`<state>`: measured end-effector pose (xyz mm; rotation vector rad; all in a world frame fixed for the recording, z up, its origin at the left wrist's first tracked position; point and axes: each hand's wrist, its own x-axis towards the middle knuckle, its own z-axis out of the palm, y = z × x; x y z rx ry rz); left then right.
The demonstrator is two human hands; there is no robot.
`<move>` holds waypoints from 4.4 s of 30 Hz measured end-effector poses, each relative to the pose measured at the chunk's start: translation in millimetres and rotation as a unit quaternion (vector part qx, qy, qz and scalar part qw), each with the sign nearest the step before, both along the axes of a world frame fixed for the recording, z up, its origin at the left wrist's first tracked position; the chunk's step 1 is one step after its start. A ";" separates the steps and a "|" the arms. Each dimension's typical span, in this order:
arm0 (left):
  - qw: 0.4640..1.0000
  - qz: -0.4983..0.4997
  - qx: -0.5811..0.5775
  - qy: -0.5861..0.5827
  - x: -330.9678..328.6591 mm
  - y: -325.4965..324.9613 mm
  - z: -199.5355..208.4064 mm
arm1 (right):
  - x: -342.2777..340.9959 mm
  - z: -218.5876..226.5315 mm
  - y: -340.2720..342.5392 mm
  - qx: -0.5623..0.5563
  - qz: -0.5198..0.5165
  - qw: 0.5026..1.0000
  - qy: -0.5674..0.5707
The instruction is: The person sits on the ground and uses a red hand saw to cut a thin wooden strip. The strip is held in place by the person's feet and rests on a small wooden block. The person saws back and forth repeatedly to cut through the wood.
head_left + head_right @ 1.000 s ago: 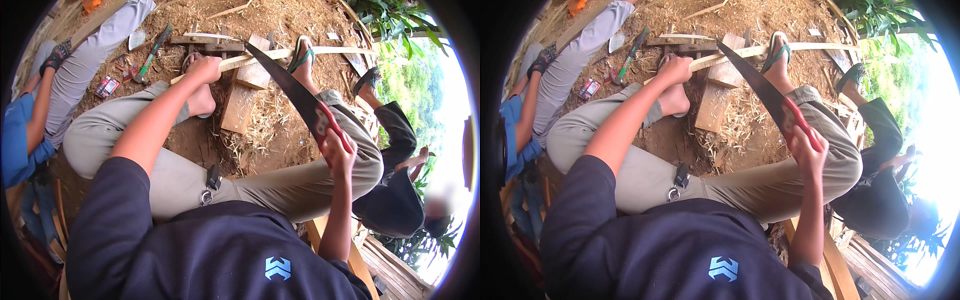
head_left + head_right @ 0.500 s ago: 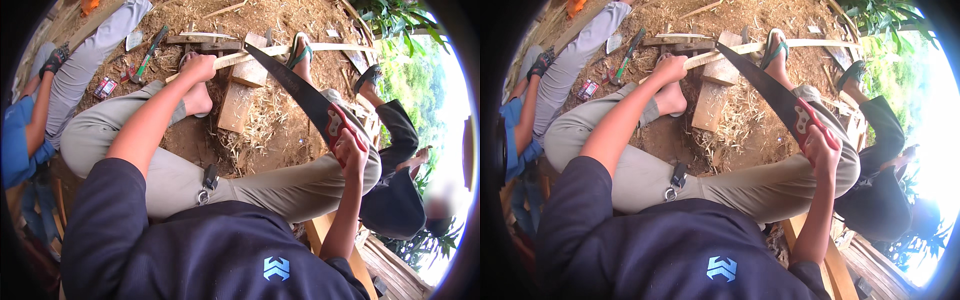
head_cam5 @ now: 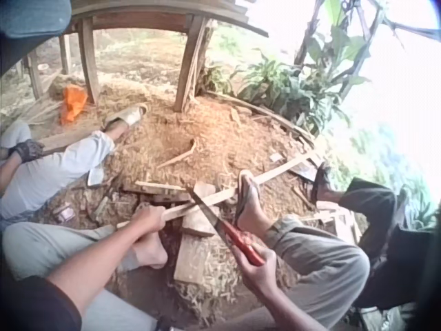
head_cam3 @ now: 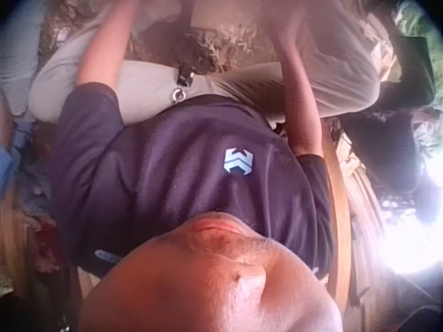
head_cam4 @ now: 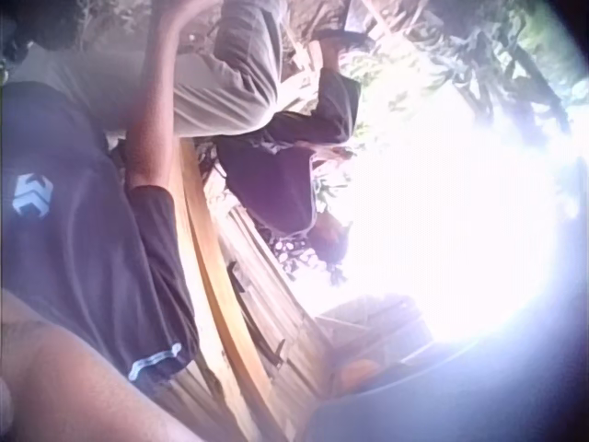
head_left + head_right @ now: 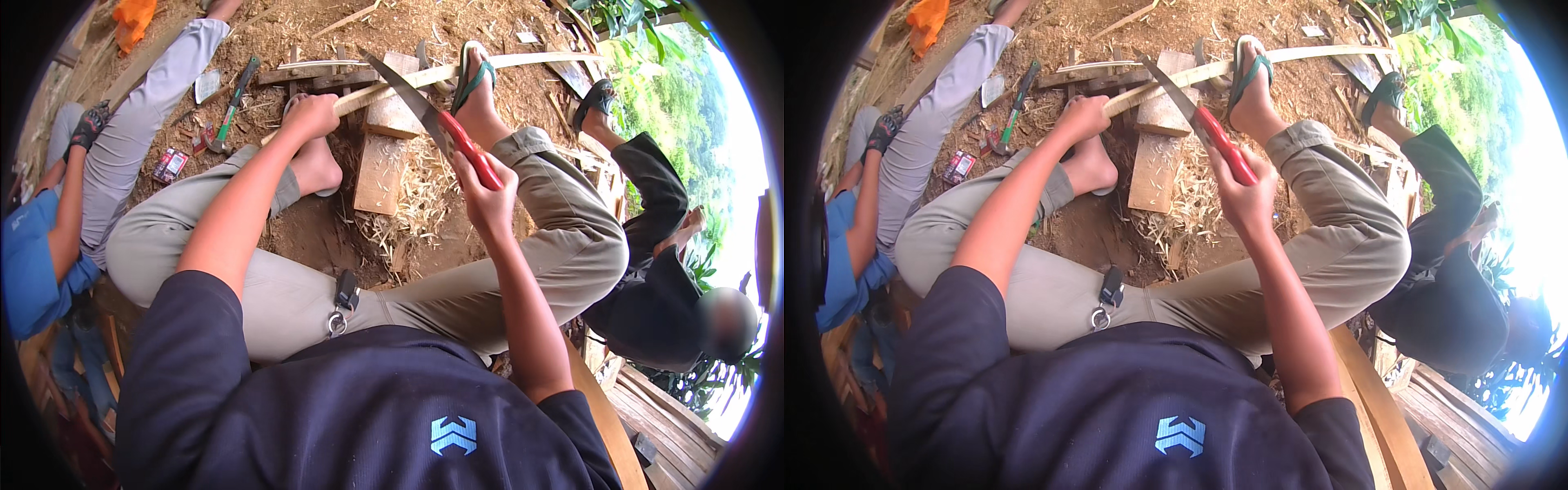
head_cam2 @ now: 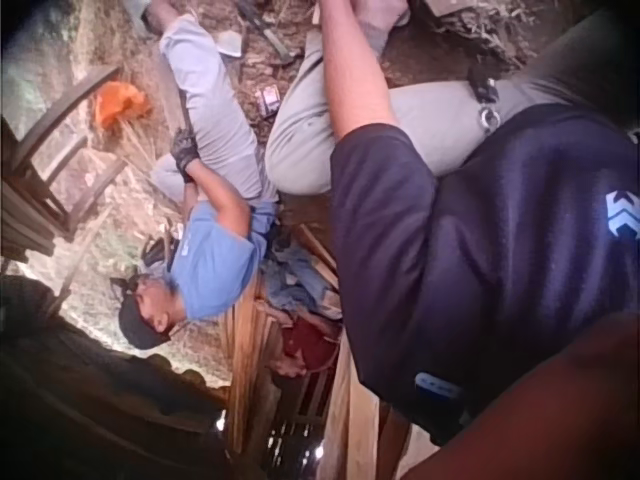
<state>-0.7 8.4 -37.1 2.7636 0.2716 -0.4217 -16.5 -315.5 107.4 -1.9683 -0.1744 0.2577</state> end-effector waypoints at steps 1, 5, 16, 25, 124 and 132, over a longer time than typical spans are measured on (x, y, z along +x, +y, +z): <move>1.000 -0.016 0.013 -0.005 -1.8 -0.7 -1.3 | 2.7 -17.1 -15.2 -0.038 -0.014 0.998 -0.042; 0.999 0.008 -0.046 -0.001 -4.6 4.1 2.1 | -17.4 37.6 -49.1 -0.019 -0.031 0.998 0.041; 0.998 -0.010 -0.063 0.003 0.3 3.6 4.7 | -2.0 3.3 -17.7 -0.003 -0.011 0.999 0.049; 0.998 0.036 -0.041 0.009 -1.7 1.0 4.2 | 0.6 41.8 -50.2 -0.022 -0.028 0.998 0.049; 0.999 0.035 -0.020 -0.036 -10.4 0.4 -16.8 | -4.9 173.0 -69.0 0.125 -0.241 0.944 -0.187; 0.998 0.023 -0.038 -0.038 -7.3 -5.1 -1.4 | -64.1 258.8 -182.4 -0.074 -0.239 0.850 -0.464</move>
